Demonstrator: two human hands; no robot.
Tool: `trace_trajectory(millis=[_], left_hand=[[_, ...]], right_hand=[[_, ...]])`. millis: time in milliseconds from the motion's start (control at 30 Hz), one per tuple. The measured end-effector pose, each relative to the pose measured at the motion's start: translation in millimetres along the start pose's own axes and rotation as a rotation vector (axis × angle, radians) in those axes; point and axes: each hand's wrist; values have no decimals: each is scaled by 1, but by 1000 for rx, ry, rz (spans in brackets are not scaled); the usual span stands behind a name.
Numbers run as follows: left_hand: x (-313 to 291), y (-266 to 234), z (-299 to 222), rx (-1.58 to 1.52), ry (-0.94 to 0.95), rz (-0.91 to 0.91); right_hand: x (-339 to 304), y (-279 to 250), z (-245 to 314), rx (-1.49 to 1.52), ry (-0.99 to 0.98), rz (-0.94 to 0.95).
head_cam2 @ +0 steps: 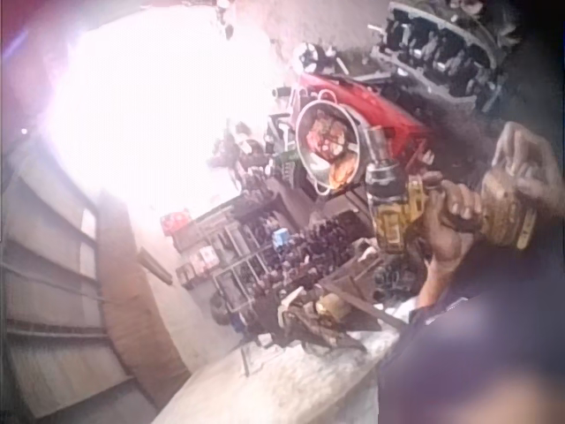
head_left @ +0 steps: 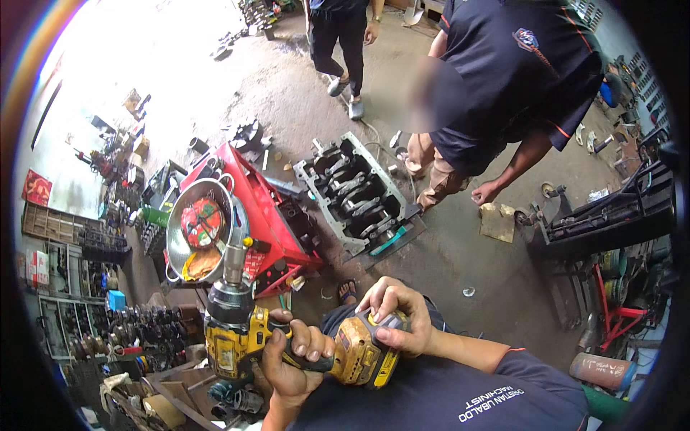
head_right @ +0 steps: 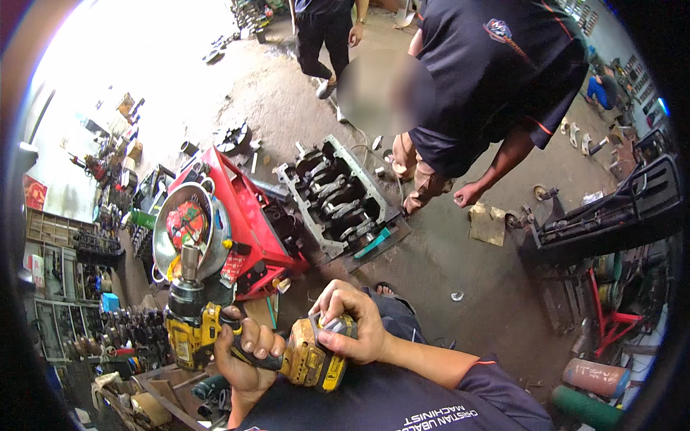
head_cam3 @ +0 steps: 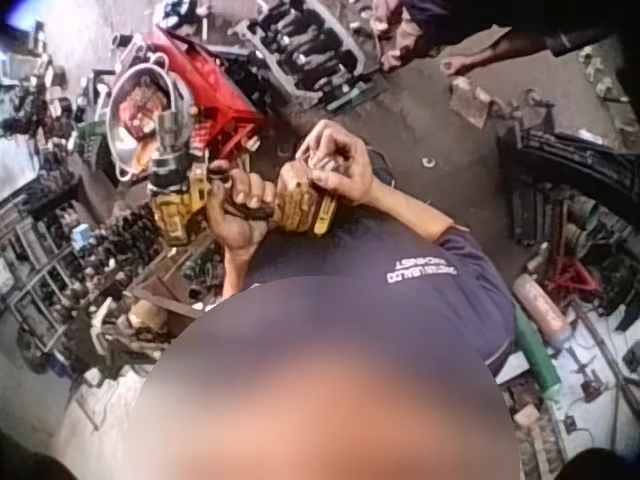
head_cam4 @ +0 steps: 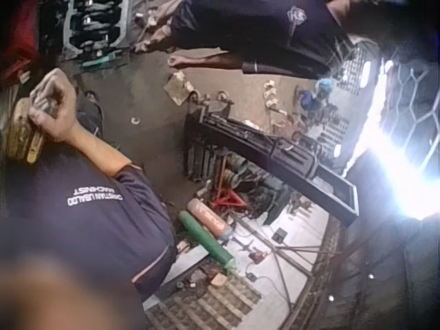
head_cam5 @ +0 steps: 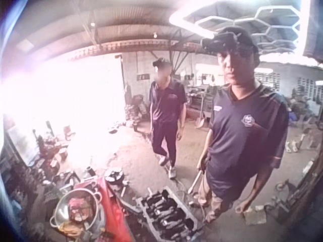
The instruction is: The person places engine components into an engine block and uses a power drill to fasten them. They handle multiple parts, align them within the block, and tighten bolts with a cordless drill while another person assists nearby.
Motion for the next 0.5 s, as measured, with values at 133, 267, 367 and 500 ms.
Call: trace_trajectory(millis=[133, 267, 367, 500], left_hand=[[-14, -10, -12, 8, -58, 0], [-17, -19, -13, -86, 83, -223], [-7, -15, -20, -129, 179, -32], [1, 0, -19, 55, 268, 84]], right_hand=[[0, -15, 2, 228, 78, -267], [15, -31, 6, 341, -53, -328], [24, -15, 11, 207, -70, -194], [29, 9, 24, 66, -42, -97]])
Point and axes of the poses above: each hand's wrist, its own x-axis towards the middle knuckle, its own y-axis out of the palm, z = x × y, and after that the axes turned 1 degree about -y, right-handed
